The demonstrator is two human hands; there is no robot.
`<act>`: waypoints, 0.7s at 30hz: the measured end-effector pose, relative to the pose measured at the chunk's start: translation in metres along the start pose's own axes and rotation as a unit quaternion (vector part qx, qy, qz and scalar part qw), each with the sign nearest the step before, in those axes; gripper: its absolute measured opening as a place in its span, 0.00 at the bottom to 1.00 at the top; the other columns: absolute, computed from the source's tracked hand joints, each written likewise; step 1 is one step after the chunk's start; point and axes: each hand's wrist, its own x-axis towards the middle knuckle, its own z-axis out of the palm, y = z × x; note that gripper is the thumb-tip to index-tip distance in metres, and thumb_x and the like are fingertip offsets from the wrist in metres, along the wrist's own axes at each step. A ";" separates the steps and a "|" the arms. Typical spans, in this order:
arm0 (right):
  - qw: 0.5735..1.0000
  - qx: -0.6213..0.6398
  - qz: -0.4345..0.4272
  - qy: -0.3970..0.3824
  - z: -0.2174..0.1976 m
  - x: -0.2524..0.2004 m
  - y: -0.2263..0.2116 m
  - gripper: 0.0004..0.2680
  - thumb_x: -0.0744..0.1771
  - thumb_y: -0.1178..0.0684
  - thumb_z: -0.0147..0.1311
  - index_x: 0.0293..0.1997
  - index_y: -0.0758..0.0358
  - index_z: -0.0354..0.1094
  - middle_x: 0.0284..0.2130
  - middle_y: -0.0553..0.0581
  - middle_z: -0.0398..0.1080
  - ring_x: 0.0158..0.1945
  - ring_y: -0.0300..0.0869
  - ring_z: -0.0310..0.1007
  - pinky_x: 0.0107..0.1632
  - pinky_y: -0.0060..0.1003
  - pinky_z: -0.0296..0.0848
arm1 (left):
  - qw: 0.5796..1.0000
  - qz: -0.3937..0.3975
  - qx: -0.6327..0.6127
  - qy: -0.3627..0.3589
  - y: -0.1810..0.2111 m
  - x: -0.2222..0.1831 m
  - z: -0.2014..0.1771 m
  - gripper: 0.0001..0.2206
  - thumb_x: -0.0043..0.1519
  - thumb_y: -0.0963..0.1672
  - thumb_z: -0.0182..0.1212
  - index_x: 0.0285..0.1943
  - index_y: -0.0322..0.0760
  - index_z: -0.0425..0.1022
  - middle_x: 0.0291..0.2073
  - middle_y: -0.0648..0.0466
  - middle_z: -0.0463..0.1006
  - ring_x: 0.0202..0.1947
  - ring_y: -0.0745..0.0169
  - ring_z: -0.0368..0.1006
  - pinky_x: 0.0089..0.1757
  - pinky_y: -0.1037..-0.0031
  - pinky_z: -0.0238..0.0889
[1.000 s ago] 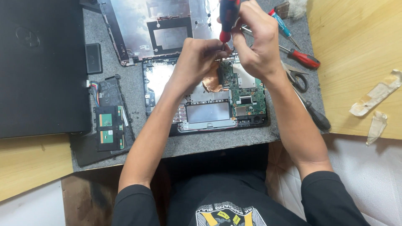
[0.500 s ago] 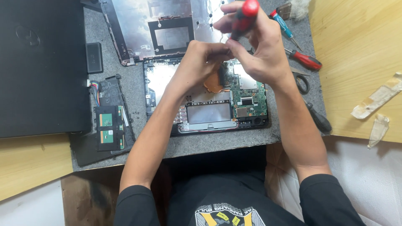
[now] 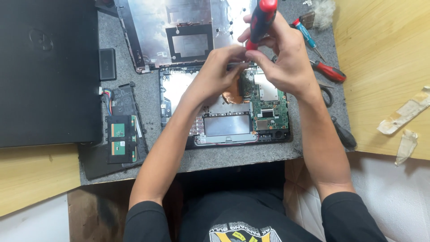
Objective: Removing a motherboard from a laptop chassis by unscrewing fasteners and lifting the component.
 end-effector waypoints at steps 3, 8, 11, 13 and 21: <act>0.999 0.041 -0.011 -0.027 -0.003 0.003 -0.007 0.15 0.68 0.73 0.51 0.62 0.78 0.57 0.52 0.69 0.63 0.50 0.51 0.72 0.58 0.38 0.78 | 1.000 -0.016 -0.026 0.000 0.003 0.002 -0.005 0.11 0.57 0.31 0.56 0.41 0.31 0.78 0.33 0.50 0.82 0.35 0.63 0.79 0.36 0.75 0.72; 0.995 0.062 -0.052 -0.066 0.000 0.003 -0.006 0.08 0.68 0.71 0.48 0.51 0.78 0.61 0.45 0.66 0.61 0.48 0.51 0.66 0.49 0.37 0.75 | 0.999 0.012 -0.029 -0.016 -0.003 0.002 -0.006 0.08 0.56 0.34 0.51 0.29 0.32 0.75 0.23 0.52 0.79 0.23 0.66 0.74 0.29 0.76 0.68; 0.997 -0.001 -0.062 -0.041 0.001 -0.002 -0.003 0.10 0.66 0.72 0.53 0.52 0.78 0.65 0.43 0.67 0.70 0.45 0.49 0.73 0.51 0.37 0.76 | 0.997 -0.030 0.012 -0.071 0.002 -0.003 -0.004 0.07 0.63 0.37 0.58 0.32 0.32 0.78 0.22 0.56 0.76 0.22 0.69 0.66 0.28 0.77 0.57; 0.998 -0.054 -0.043 0.012 0.000 0.000 -0.002 0.12 0.64 0.70 0.53 0.52 0.75 0.65 0.39 0.64 0.73 0.40 0.46 0.75 0.50 0.38 0.76 | 0.998 -0.005 0.045 -0.035 -0.004 -0.001 -0.002 0.04 0.64 0.38 0.61 0.37 0.34 0.80 0.23 0.62 0.64 0.27 0.71 0.54 0.30 0.74 0.52; 0.996 -0.003 -0.055 0.072 -0.002 -0.003 0.002 0.10 0.67 0.72 0.52 0.53 0.77 0.62 0.40 0.68 0.72 0.42 0.50 0.76 0.51 0.39 0.81 | 0.996 -0.004 0.087 0.002 -0.013 -0.002 -0.005 0.12 0.64 0.41 0.57 0.54 0.39 0.81 0.42 0.52 0.84 0.42 0.59 0.78 0.43 0.68 0.68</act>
